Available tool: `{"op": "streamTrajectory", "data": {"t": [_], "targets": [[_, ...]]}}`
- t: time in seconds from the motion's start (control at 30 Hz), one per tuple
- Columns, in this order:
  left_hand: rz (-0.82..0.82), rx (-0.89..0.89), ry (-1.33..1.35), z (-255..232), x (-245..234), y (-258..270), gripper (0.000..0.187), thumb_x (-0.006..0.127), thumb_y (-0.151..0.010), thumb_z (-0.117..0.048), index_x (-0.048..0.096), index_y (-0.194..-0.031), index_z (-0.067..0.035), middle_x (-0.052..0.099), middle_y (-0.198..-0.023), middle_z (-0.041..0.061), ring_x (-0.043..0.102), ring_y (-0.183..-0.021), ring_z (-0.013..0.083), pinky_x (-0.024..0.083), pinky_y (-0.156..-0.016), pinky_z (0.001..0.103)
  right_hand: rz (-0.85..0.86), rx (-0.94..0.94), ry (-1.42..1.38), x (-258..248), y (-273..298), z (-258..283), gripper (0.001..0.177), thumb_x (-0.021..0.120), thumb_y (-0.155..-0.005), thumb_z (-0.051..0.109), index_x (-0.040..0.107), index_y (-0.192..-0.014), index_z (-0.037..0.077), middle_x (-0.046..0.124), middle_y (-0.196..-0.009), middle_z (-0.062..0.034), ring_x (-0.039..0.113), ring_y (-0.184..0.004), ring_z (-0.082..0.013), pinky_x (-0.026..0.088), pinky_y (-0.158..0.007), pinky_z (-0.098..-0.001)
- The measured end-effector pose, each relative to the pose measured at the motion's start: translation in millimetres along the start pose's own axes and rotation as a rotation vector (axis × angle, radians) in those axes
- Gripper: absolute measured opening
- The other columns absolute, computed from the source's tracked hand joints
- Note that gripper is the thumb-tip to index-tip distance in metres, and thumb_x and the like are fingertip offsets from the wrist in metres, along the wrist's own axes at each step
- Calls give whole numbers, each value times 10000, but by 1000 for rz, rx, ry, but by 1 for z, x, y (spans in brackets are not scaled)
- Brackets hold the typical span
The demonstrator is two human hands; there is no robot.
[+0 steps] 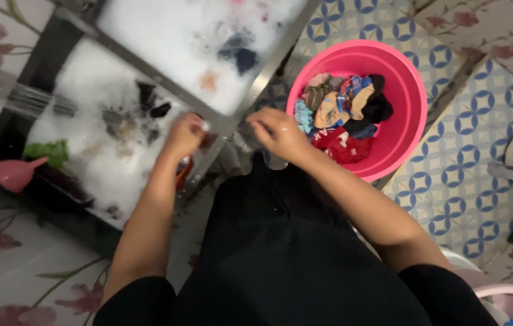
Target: Hand-washing various articles of clothing in a soapy sink and rinsing them in a pink basin.
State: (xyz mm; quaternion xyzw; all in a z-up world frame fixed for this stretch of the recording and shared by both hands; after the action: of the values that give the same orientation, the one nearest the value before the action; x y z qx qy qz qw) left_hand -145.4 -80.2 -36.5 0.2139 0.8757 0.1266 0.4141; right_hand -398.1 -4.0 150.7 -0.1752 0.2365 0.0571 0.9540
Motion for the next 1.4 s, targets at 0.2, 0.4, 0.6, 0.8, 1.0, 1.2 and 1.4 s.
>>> {"op": "streamTrajectory", "data": {"t": [0.2, 0.4, 0.6, 0.8, 1.0, 1.2, 1.4], "targets": [[40, 76, -260, 54, 52, -23, 430, 782, -799, -308, 714, -1098, -6, 651, -1137, 292, 623, -1032, 476, 512, -871, 504, 336, -228, 94, 149, -48, 27, 243, 654, -871, 79, 684, -1099, -2, 700, -1034, -189, 684, -963, -382, 557, -864, -456], [-89, -213, 440, 52, -33, 35, 400, 641, -933, -392, 713, -1030, -11, 733, -875, 148, 679, -803, 322, 541, -738, 418, 675, 175, 484, 253, -33, -64, 612, 665, -874, 94, 497, -1429, -102, 631, -1186, -303, 685, -901, -409, 538, -759, -475], [-230, -586, 1711, 70, -45, 90, 417, 537, -910, -446, 689, -1087, -101, 774, -1012, 44, 740, -853, 195, 568, -684, 337, 615, 576, -62, 250, -71, -17, 497, 695, -773, 140, 636, -1264, 86, 743, -1072, -160, 728, -979, -288, 559, -871, -383], [339, -273, 2055, 34, 0, 52, 439, 465, -1046, -408, 656, -1151, -27, 697, -1000, 107, 694, -878, 239, 586, -810, 361, 174, 204, -496, 232, -72, 53, 293, 603, -830, 3, 604, -1123, 23, 585, -951, -109, 577, -888, -162, 505, -814, -336], [-155, -437, 1832, 97, 28, 50, 405, 454, -983, -391, 628, -1244, -135, 703, -1161, 67, 689, -1018, 230, 604, -846, 392, 331, -38, 276, 242, -103, 23, 307, 674, -855, 168, 666, -1145, 68, 677, -1032, -121, 654, -944, -320, 537, -835, -429], [89, -825, 1477, 148, 70, 58, 554, 454, -982, -560, 638, -1313, -156, 706, -1248, 36, 640, -1058, 211, 553, -844, 331, 1100, 65, 844, 333, -34, -124, 259, 627, -889, 282, 756, -1083, 169, 659, -1235, -117, 595, -1152, -367, 488, -943, -487], [88, -1072, 1528, 88, 42, 90, 577, 293, -936, -629, 569, -1235, -220, 671, -1144, 47, 649, -998, 291, 533, -789, 410, 543, 307, 327, 264, -105, -4, 221, 570, -991, 209, 738, -997, 66, 758, -1026, -146, 712, -951, -359, 554, -849, -474]]}}
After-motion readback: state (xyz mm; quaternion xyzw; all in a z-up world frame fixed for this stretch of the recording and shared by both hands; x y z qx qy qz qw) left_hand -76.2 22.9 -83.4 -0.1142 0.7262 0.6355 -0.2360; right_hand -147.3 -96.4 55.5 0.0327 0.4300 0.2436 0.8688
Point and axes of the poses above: each hand's wrist, its own y-axis away from the middle knuckle, its own x-axis out of the palm, z = x × y, the point moved 10 cm from there along -y, towards the middle knuckle
